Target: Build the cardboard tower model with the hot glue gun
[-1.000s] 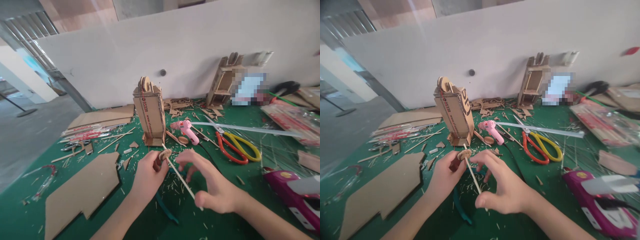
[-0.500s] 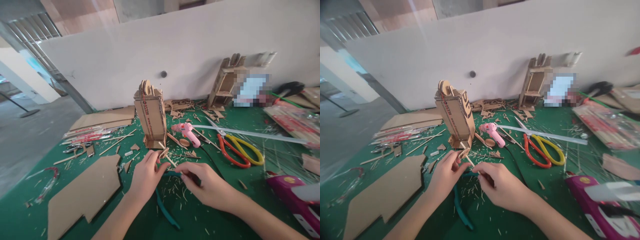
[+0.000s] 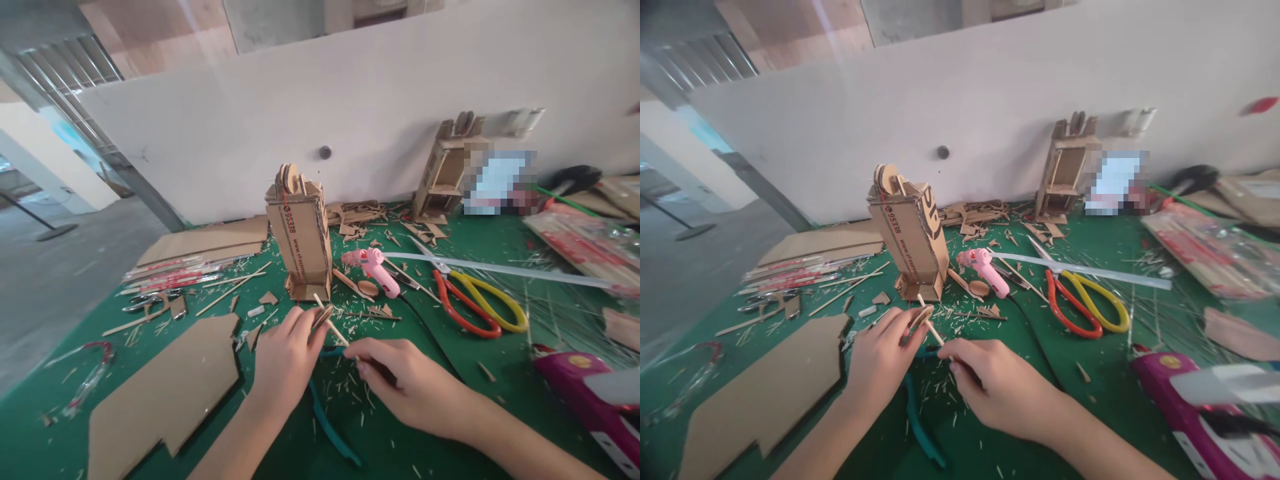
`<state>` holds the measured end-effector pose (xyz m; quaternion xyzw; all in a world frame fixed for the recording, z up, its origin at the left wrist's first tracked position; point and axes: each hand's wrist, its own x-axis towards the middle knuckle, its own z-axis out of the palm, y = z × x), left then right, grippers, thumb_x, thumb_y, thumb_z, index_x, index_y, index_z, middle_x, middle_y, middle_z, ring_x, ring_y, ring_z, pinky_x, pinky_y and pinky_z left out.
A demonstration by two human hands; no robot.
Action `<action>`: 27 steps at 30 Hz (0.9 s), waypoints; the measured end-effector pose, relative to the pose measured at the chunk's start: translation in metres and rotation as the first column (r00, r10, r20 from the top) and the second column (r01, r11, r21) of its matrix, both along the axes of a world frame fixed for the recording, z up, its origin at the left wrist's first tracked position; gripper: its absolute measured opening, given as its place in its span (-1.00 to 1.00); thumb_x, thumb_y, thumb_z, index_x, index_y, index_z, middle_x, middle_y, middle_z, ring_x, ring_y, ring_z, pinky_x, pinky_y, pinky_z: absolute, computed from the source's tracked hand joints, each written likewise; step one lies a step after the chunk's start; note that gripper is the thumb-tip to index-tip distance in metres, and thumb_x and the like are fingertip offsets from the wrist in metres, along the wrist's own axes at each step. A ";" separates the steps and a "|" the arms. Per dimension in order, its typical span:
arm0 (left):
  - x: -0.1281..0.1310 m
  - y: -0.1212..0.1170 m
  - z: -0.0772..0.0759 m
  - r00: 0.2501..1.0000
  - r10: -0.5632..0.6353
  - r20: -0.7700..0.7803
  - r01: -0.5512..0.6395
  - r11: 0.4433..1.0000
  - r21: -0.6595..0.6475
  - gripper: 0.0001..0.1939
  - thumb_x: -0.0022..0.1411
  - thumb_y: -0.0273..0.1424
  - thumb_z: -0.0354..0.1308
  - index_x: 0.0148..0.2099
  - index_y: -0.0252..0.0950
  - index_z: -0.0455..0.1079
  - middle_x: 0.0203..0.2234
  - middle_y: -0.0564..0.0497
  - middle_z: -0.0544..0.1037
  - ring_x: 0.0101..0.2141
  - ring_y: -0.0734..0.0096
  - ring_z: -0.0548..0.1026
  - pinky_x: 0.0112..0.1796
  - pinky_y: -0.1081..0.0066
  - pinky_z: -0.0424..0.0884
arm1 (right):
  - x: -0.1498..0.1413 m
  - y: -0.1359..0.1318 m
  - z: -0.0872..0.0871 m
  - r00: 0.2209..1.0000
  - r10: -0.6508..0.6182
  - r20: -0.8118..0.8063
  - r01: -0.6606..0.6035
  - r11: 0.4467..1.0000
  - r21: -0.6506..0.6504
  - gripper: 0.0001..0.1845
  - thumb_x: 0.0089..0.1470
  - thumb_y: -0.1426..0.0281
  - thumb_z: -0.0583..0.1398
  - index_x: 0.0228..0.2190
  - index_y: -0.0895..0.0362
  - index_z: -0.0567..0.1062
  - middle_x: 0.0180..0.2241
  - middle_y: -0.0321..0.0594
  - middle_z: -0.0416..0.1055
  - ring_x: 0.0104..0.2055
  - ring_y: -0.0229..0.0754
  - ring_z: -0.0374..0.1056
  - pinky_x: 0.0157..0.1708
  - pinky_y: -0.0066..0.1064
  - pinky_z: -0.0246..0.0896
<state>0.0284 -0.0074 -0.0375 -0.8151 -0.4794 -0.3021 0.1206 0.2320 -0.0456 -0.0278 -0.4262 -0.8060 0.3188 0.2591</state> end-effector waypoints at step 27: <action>0.002 -0.003 0.007 0.903 0.006 0.429 0.077 0.981 -0.176 -0.80 0.30 -0.32 0.06 -0.22 -0.32 0.45 -0.53 0.05 0.39 -0.58 0.51 0.32 -0.51 0.48 0.27 | -0.006 0.006 -0.010 0.867 -0.195 -0.458 -0.007 0.915 -0.404 -0.81 0.27 0.35 -0.02 -0.11 0.12 0.27 -0.34 -0.24 0.42 -0.57 -0.36 0.40 -0.66 -0.55 0.13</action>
